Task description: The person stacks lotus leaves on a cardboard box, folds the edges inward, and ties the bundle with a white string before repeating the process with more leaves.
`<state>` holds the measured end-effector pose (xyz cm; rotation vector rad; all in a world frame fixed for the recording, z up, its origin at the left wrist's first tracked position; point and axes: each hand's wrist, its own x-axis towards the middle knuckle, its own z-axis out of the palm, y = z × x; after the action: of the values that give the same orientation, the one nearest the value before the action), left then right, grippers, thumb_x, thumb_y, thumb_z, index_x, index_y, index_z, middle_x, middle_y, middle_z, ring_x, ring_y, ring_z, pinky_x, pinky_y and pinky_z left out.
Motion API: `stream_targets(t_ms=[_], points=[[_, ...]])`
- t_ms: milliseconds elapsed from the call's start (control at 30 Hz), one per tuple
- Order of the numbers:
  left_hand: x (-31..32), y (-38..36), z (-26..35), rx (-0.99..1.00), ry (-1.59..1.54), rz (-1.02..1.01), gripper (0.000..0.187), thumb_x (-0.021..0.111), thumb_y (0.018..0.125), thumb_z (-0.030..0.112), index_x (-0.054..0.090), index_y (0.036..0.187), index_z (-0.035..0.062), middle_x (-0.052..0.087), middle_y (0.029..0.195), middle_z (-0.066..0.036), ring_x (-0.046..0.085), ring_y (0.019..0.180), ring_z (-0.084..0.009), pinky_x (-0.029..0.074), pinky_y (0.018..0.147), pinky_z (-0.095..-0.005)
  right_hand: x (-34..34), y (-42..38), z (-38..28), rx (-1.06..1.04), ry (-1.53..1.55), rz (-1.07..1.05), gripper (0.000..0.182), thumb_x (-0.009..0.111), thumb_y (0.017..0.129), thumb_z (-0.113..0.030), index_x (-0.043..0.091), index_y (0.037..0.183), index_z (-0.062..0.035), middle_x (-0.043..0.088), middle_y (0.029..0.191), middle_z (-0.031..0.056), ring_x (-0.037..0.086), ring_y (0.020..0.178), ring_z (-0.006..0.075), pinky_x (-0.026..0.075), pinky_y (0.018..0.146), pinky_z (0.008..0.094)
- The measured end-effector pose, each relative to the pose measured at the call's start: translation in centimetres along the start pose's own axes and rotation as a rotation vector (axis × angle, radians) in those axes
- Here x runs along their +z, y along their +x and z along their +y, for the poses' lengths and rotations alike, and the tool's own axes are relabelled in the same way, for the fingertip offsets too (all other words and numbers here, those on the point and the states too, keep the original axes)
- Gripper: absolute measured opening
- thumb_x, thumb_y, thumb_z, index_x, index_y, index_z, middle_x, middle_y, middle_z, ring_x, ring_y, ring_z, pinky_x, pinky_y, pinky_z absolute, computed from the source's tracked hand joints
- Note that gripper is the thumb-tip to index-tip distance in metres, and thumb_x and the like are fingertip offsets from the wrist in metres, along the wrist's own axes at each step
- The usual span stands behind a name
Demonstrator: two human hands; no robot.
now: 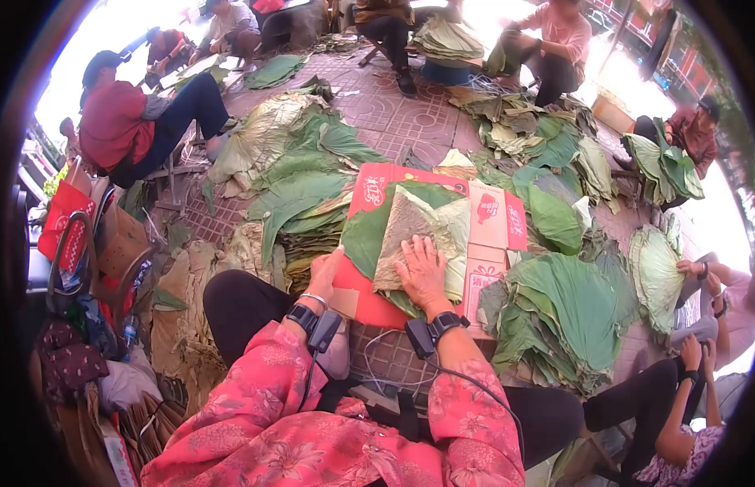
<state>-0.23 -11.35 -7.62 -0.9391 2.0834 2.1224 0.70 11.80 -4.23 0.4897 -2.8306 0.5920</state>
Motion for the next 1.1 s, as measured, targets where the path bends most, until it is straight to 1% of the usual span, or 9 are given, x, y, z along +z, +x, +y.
stream_targets(t_ms=[100, 233, 367, 400, 700, 900, 967, 1067, 1100], points=[[-0.6, 1.2, 0.0, -0.020, -0.154, -0.191, 0.034, 0.072, 0.072, 0.028, 0.065, 0.081, -0.0042, 0.055, 0.065, 0.002, 0.048, 0.060, -0.0094, 0.042, 0.060, -0.0247, 0.0, -0.1, -0.3, -0.002, -0.028, -0.012, 0.051, 0.044, 0.087, -0.042, 0.042, 0.130, -0.0142, 0.033, 0.139, 0.0102, 0.025, 0.130, 0.0296, 0.014, 0.103, 0.0500], [1.8, 2.2, 0.4, 0.260, 0.042, 0.187, 0.022, 0.074, 0.068, 0.019, 0.067, 0.079, 0.0008, 0.061, 0.065, -0.002, 0.051, 0.056, -0.0112, 0.044, 0.056, -0.0270, 0.0, -0.1, -0.2, 0.013, -0.026, -0.015, 0.051, 0.045, 0.086, -0.042, 0.042, 0.130, -0.0150, 0.033, 0.139, 0.0097, 0.025, 0.130, 0.0293, 0.015, 0.103, 0.0502], [2.4, -1.0, 3.0, 0.694, 0.266, 0.400, 0.009, 0.066, 0.071, 0.008, 0.065, 0.073, 0.0001, 0.061, 0.072, -0.007, 0.057, 0.067, -0.0161, 0.045, 0.063, -0.0267, 0.0, -0.1, -0.1, 0.007, -0.041, 0.001, 0.051, 0.045, 0.086, -0.042, 0.042, 0.130, -0.0151, 0.033, 0.139, 0.0094, 0.025, 0.130, 0.0293, 0.015, 0.103, 0.0502], [2.6, -1.2, 3.5, 1.022, 0.394, 0.521, 0.010, 0.065, 0.071, 0.009, 0.063, 0.074, -0.0006, 0.058, 0.070, -0.010, 0.058, 0.068, -0.0194, 0.046, 0.063, -0.0275, 0.0, -0.1, -0.2, 0.007, -0.048, 0.003, 0.051, 0.046, 0.086, -0.042, 0.042, 0.130, -0.0150, 0.033, 0.139, 0.0094, 0.025, 0.130, 0.0293, 0.016, 0.103, 0.0503], [10.0, -6.5, 6.6, 0.758, 0.299, -0.271, 0.012, 0.061, 0.077, 0.013, 0.062, 0.081, 0.0017, 0.062, 0.068, -0.009, 0.061, 0.061, -0.0170, 0.048, 0.059, -0.0287, 0.4, -0.2, 0.1, -0.002, -0.057, 0.020, 0.051, 0.048, 0.084, -0.041, 0.045, 0.127, -0.0130, 0.037, 0.135, 0.0108, 0.027, 0.128, 0.0313, 0.018, 0.102, 0.0514], [11.0, -3.4, 4.1, 0.217, 0.103, -0.546, 0.024, 0.054, 0.083, 0.017, 0.062, 0.100, 0.0022, 0.058, 0.069, -0.001, 0.055, 0.057, -0.0080, 0.044, 0.049, -0.0227, -0.6, -0.3, -0.2, 0.030, 0.032, -0.020, 0.045, 0.052, 0.082, -0.037, 0.055, 0.116, -0.0081, 0.045, 0.127, 0.0149, 0.032, 0.125, 0.0320, 0.020, 0.102, 0.0484], [10.7, -3.2, 4.0, 0.313, 0.181, -0.557, 0.026, 0.051, 0.085, 0.018, 0.061, 0.103, 0.0019, 0.058, 0.069, -0.002, 0.054, 0.055, -0.0073, 0.043, 0.048, -0.0220, -1.0, -0.1, 0.8, 0.044, 0.096, -0.041, 0.044, 0.054, 0.082, -0.032, 0.054, 0.117, -0.0053, 0.048, 0.124, 0.0141, 0.039, 0.122, 0.0293, 0.026, 0.100, 0.0436], [10.7, -3.0, 3.6, 0.351, 0.234, -0.539, 0.029, 0.049, 0.085, 0.017, 0.060, 0.107, 0.0014, 0.059, 0.067, -0.003, 0.053, 0.053, -0.0073, 0.042, 0.046, -0.0216, -2.0, 0.3, 2.7, 0.420, 0.939, 0.264, 0.043, 0.058, 0.080, -0.024, 0.053, 0.117, -0.0022, 0.049, 0.124, 0.0170, 0.045, 0.116, 0.0284, 0.032, 0.098, 0.0385], [10.9, -2.8, 3.4, 0.345, 0.240, -0.529, 0.030, 0.049, 0.084, 0.016, 0.059, 0.108, 0.0012, 0.059, 0.067, -0.003, 0.052, 0.053, -0.0076, 0.041, 0.046, -0.0216, -2.8, 0.5, 2.6, 0.417, 0.930, 0.352, 0.042, 0.056, 0.081, -0.022, 0.052, 0.117, -0.0009, 0.049, 0.123, 0.0180, 0.046, 0.116, 0.0277, 0.033, 0.097, 0.0365]])
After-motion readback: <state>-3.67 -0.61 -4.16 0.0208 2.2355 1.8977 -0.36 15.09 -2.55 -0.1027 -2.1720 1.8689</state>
